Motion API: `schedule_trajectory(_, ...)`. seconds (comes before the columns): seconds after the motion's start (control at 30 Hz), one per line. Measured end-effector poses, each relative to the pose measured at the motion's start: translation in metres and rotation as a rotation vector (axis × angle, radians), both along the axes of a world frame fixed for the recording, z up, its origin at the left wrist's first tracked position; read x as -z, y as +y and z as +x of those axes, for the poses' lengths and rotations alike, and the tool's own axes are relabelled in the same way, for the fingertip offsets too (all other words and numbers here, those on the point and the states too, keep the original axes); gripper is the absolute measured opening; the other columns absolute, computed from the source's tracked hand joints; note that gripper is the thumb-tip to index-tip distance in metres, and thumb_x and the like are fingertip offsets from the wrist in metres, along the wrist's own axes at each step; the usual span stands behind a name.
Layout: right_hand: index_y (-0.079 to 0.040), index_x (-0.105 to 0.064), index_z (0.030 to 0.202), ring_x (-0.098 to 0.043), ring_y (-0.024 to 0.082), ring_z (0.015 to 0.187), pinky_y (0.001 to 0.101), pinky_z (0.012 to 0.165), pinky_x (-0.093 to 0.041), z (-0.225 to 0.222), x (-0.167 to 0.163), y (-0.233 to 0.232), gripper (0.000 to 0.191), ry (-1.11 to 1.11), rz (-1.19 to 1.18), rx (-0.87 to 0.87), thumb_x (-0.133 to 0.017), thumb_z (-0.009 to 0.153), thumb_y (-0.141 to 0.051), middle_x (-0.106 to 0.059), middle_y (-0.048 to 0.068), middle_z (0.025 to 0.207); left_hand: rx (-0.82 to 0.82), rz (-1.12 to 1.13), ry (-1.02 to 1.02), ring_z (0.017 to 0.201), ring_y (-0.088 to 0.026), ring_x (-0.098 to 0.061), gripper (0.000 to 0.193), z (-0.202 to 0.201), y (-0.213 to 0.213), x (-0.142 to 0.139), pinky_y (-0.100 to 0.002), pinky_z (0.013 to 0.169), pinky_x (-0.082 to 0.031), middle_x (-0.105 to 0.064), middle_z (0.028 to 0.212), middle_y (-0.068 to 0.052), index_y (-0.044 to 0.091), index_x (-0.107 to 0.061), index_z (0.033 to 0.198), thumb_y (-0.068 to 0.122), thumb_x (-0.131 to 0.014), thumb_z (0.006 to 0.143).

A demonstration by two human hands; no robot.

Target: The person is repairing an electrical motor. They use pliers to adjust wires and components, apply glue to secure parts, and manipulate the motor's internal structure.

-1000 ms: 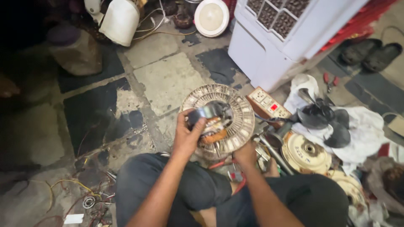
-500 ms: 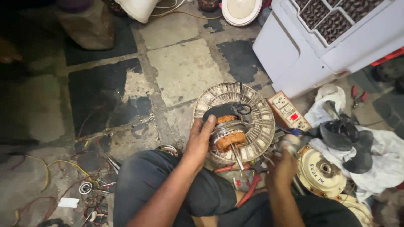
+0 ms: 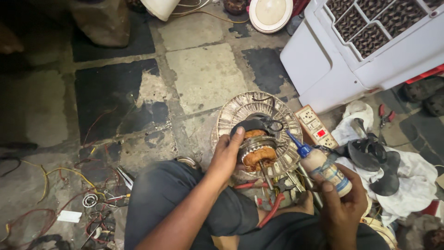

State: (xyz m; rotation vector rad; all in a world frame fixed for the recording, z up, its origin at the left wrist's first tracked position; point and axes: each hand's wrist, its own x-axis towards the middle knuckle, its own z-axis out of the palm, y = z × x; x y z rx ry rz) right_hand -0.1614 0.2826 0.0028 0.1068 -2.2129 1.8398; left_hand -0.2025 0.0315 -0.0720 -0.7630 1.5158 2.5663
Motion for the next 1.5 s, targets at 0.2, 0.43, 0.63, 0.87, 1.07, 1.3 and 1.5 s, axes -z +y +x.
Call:
schedule_trajectory(0.2, 0.008, -0.058, 0.131, -0.071, 0.019, 0.095, 0.0283, 0.084, -0.057, -0.011, -0.036, -0.02, 0.042, 0.001, 0.14, -0.089, -0.071, 0.095, -0.011, -0.072, 0.016, 0.109, 0.038, -0.087, -0.023, 0.068, -0.015, -0.066, 0.063, 0.001, -0.003, -0.009, -0.029, 0.045, -0.055, -0.066, 0.086, -0.008, 0.003, -0.059, 0.102, 0.064, -0.063, 0.087)
schedule_trajectory(0.43, 0.005, -0.069, 0.114, -0.073, 0.013, 0.083, 0.0262, 0.075, -0.056, -0.042, -0.084, -0.057, 0.035, 0.15, 0.676, -0.196, -0.077, 0.088, -0.018, -0.077, 0.012, 0.092, 0.065, -0.073, -0.05, 0.063, -0.016, -0.066, 0.066, -0.001, 0.0, -0.002, -0.029, 0.044, -0.055, -0.065, 0.083, -0.01, 0.001, -0.058, 0.102, 0.065, -0.063, 0.087)
schedule_trajectory(0.63, -0.002, -0.073, 0.107, -0.073, 0.017, 0.069, 0.0304, 0.064, -0.056, -0.061, -0.101, -0.081, 0.039, 0.268, 0.951, -0.208, -0.083, 0.079, -0.027, -0.073, 0.013, 0.082, 0.075, -0.066, -0.078, 0.063, -0.017, -0.067, 0.069, -0.003, -0.002, -0.004, -0.03, 0.044, -0.056, -0.066, 0.084, -0.011, -0.001, -0.058, 0.106, 0.066, -0.061, 0.087)
schedule_trajectory(0.87, -0.002, -0.072, 0.112, -0.074, 0.018, 0.07, 0.0315, 0.064, -0.057, -0.073, -0.1, -0.073, 0.043, 0.198, 0.921, -0.325, -0.084, 0.077, -0.024, -0.075, 0.012, 0.083, 0.071, -0.027, -0.056, 0.072, -0.019, -0.072, 0.078, -0.005, -0.006, -0.005, -0.032, 0.047, -0.06, -0.069, 0.093, -0.014, -0.005, -0.056, 0.115, 0.068, -0.059, 0.086)
schedule_trajectory(1.07, -0.002, -0.069, 0.121, -0.076, 0.017, 0.08, 0.0298, 0.07, -0.061, -0.075, -0.105, -0.057, 0.053, 0.173, 0.893, -0.421, -0.084, 0.074, -0.022, -0.076, 0.012, 0.094, 0.071, -0.093, -0.035, 0.076, -0.022, -0.072, 0.08, -0.006, -0.005, -0.001, -0.031, 0.048, -0.058, -0.07, 0.097, -0.018, -0.006, -0.058, 0.116, 0.068, -0.06, 0.086)
schedule_trajectory(1.3, -0.005, -0.07, 0.123, -0.078, 0.017, 0.078, 0.0319, 0.065, -0.059, -0.076, -0.114, -0.056, 0.054, 0.145, 0.976, -0.438, -0.086, 0.074, -0.024, -0.077, 0.012, 0.095, 0.11, -0.225, -0.086, 0.081, -0.029, -0.075, 0.082, -0.007, -0.004, 0.0, -0.04, 0.065, -0.06, -0.073, 0.097, -0.022, -0.007, -0.062, 0.112, 0.069, -0.058, 0.083)
schedule_trajectory(1.5, -0.004, -0.072, 0.114, -0.077, 0.021, 0.078, 0.035, 0.071, -0.06, -0.076, -0.135, -0.066, 0.052, 0.238, 1.084, -0.454, -0.084, 0.069, -0.028, -0.076, 0.013, 0.092, 0.108, -0.279, -0.046, 0.09, -0.028, -0.075, 0.084, -0.007, -0.005, -0.003, -0.037, 0.079, -0.058, -0.074, 0.1, -0.02, -0.007, -0.06, 0.116, 0.07, -0.059, 0.086)
